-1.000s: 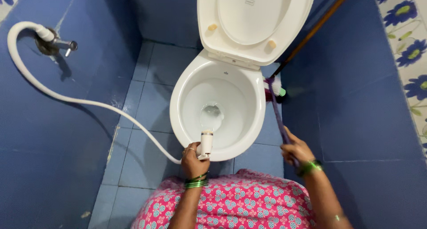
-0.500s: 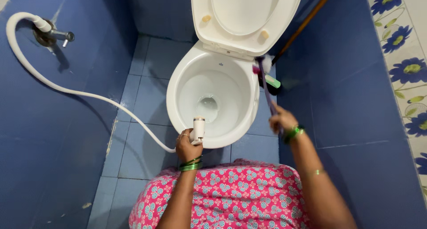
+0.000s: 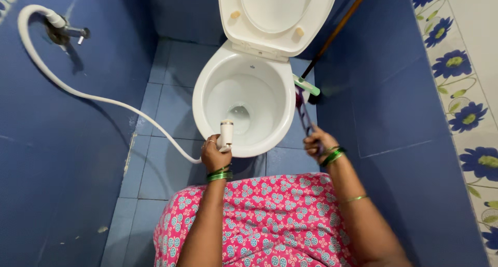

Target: The person cleans a white toilet bowl using a handheld bidet sprayer and a long-handled toilet brush. They scrub the interior surfaces and the underside of the toilet seat while simultaneously rinsing with water.

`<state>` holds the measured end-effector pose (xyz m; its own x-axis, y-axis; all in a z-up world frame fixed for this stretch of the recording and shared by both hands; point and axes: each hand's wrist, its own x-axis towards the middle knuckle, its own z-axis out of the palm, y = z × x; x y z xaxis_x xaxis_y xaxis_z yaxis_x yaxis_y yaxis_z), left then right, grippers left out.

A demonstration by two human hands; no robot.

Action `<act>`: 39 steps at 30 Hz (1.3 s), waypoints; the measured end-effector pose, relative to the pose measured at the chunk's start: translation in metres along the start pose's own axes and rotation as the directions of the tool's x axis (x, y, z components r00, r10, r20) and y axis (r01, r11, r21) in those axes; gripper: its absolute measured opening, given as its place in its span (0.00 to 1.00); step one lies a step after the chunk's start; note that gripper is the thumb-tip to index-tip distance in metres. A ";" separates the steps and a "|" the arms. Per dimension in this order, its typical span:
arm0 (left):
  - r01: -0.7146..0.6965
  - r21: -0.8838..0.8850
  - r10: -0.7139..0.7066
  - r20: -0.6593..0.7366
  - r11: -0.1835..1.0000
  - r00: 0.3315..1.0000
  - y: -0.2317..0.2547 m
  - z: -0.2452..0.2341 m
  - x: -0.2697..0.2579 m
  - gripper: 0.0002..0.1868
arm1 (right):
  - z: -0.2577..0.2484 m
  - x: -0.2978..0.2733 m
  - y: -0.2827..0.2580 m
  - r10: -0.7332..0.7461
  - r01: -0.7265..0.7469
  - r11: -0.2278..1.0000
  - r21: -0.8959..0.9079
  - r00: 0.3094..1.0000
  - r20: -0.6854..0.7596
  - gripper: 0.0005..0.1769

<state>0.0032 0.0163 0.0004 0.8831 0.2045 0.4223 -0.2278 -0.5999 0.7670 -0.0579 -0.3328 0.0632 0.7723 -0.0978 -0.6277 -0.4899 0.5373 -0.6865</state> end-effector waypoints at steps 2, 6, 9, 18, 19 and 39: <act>0.047 0.003 -0.046 -0.027 0.999 0.999 -0.003 -0.006 0.002 0.16 | 0.023 -0.011 0.023 0.000 -0.003 0.999 -0.044 0.997 -0.076 0.57; 0.158 -0.016 -0.159 -0.050 0.987 0.986 -0.004 -0.005 0.008 0.14 | 0.060 -0.080 0.066 -0.013 -0.020 0.985 -0.173 0.982 -0.191 0.55; 0.061 -0.009 -0.062 -0.015 0.998 0.998 -0.001 0.001 0.003 0.15 | 0.068 -0.122 0.082 0.036 -0.088 0.970 -0.228 0.974 -0.224 0.57; -0.064 -0.015 0.063 -0.025 0.998 0.998 0.000 -0.007 0.000 0.18 | 0.038 -0.045 0.024 0.013 -0.019 0.987 0.160 0.999 0.040 0.50; -0.036 -0.011 0.035 -0.033 0.999 0.999 -0.001 -0.009 0.002 0.17 | 0.048 -0.049 0.029 0.004 0.001 0.994 0.109 0.999 -0.045 0.50; 0.084 -0.024 -0.085 -0.055 0.996 0.995 0.003 -0.016 0.010 0.16 | 0.050 0.016 0.020 -0.097 0.095 0.995 -0.026 0.991 -0.092 0.49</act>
<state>0.0046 0.0291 0.0146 0.8755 0.2970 0.3811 -0.1624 -0.5621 0.8110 -0.0349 -0.2821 0.0580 0.7758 -0.2261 -0.5891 -0.4247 0.5034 -0.7524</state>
